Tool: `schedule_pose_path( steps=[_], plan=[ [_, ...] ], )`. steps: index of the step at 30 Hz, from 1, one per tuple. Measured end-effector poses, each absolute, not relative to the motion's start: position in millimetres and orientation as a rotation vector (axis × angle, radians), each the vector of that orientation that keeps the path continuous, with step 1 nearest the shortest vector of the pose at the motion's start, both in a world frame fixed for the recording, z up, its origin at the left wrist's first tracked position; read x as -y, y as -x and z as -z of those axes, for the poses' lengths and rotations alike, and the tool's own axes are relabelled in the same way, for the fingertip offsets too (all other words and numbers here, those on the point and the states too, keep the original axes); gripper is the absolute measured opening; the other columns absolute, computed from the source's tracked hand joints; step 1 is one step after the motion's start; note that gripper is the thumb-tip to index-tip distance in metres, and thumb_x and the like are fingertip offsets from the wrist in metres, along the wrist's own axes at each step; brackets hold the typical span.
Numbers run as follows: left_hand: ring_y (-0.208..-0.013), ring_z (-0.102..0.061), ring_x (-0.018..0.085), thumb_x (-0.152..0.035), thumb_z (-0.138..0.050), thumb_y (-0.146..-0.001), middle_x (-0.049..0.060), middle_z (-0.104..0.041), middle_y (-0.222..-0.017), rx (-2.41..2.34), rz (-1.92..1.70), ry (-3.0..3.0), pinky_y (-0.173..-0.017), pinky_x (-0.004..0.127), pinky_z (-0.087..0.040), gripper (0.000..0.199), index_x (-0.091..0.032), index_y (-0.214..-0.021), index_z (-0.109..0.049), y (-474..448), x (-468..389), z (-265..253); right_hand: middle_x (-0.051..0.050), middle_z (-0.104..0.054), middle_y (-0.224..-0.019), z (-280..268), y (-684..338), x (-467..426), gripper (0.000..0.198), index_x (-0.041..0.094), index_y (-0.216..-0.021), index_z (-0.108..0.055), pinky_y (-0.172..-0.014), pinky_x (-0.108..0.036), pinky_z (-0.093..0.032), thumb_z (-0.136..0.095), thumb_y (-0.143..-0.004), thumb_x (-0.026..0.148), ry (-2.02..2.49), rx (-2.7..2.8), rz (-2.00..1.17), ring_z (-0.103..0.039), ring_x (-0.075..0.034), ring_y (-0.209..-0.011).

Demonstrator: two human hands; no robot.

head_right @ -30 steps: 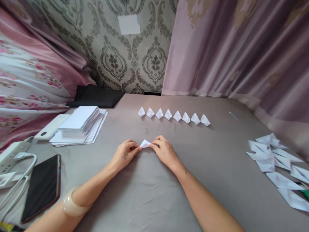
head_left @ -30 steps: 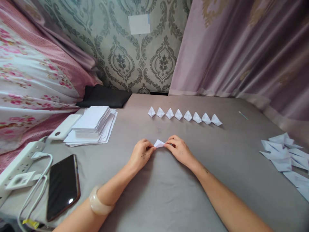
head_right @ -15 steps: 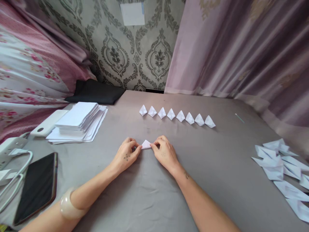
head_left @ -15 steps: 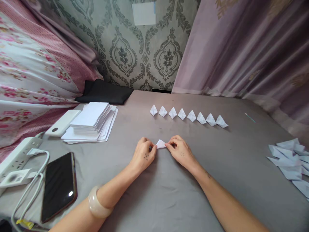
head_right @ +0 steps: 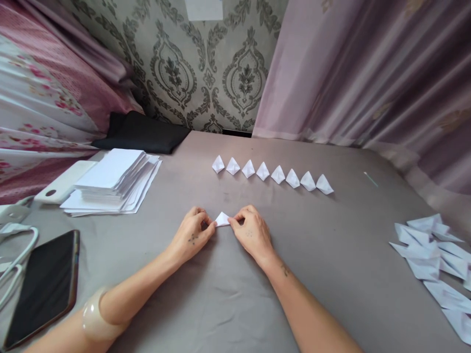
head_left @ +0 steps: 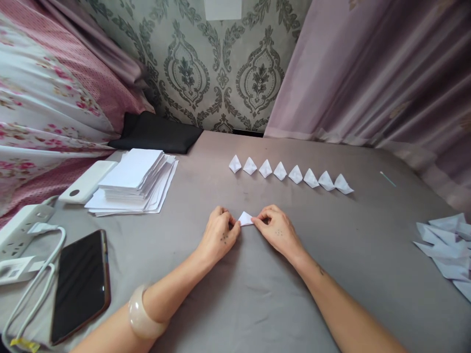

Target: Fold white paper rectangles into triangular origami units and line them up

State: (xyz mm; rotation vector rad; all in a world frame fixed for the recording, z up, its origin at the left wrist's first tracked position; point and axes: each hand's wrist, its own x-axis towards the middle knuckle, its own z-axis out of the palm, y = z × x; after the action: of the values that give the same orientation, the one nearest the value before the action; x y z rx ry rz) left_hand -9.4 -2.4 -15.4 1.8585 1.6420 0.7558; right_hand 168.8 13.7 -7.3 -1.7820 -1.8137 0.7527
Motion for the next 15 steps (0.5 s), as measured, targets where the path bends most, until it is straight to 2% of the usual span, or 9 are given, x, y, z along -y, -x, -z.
schedule_pose_path(
  steps=[10, 13, 15],
  plan=[
    [-0.083, -0.054, 0.020, -0.025, -0.053, -0.081, 0.005, -0.053, -0.085, -1.719, -0.614, -1.855, -0.076, 0.033, -0.045, 0.016, -0.017, -0.067, -0.055, 6.8, -0.6, 7.3, -0.001, -0.063, -0.090, 6.2, -168.5, -13.7, 0.023, 0.021, -0.065, -0.064, -0.061, -0.027, -0.039, -0.061, -0.076, 0.041, 1.821, 1.786, -0.798, -0.057, -0.014, -0.068],
    [-0.085, -0.054, 0.020, -0.024, -0.050, -0.084, 0.006, -0.055, -0.091, -1.703, -0.587, -1.960, -0.074, 0.032, -0.045, 0.011, -0.017, -0.086, -0.059, 7.1, 0.9, 6.3, -0.001, -0.063, -0.090, 5.6, -167.9, -14.5, 0.023, 0.021, -0.066, -0.065, -0.064, -0.027, -0.040, -0.061, -0.076, 0.041, 1.811, 1.791, -0.814, -0.058, -0.014, -0.071],
    [-0.089, -0.053, 0.021, -0.019, -0.045, -0.086, 0.007, -0.056, -0.099, -1.597, -0.593, -2.121, -0.076, 0.033, -0.045, 0.022, -0.018, -0.105, -0.057, 7.5, 2.0, 6.3, -0.001, -0.063, -0.090, 6.1, -168.5, -16.1, 0.022, 0.021, -0.066, -0.066, -0.065, -0.028, -0.041, -0.062, -0.076, 0.040, 1.798, 1.791, -0.816, -0.058, -0.014, -0.072]
  ],
)
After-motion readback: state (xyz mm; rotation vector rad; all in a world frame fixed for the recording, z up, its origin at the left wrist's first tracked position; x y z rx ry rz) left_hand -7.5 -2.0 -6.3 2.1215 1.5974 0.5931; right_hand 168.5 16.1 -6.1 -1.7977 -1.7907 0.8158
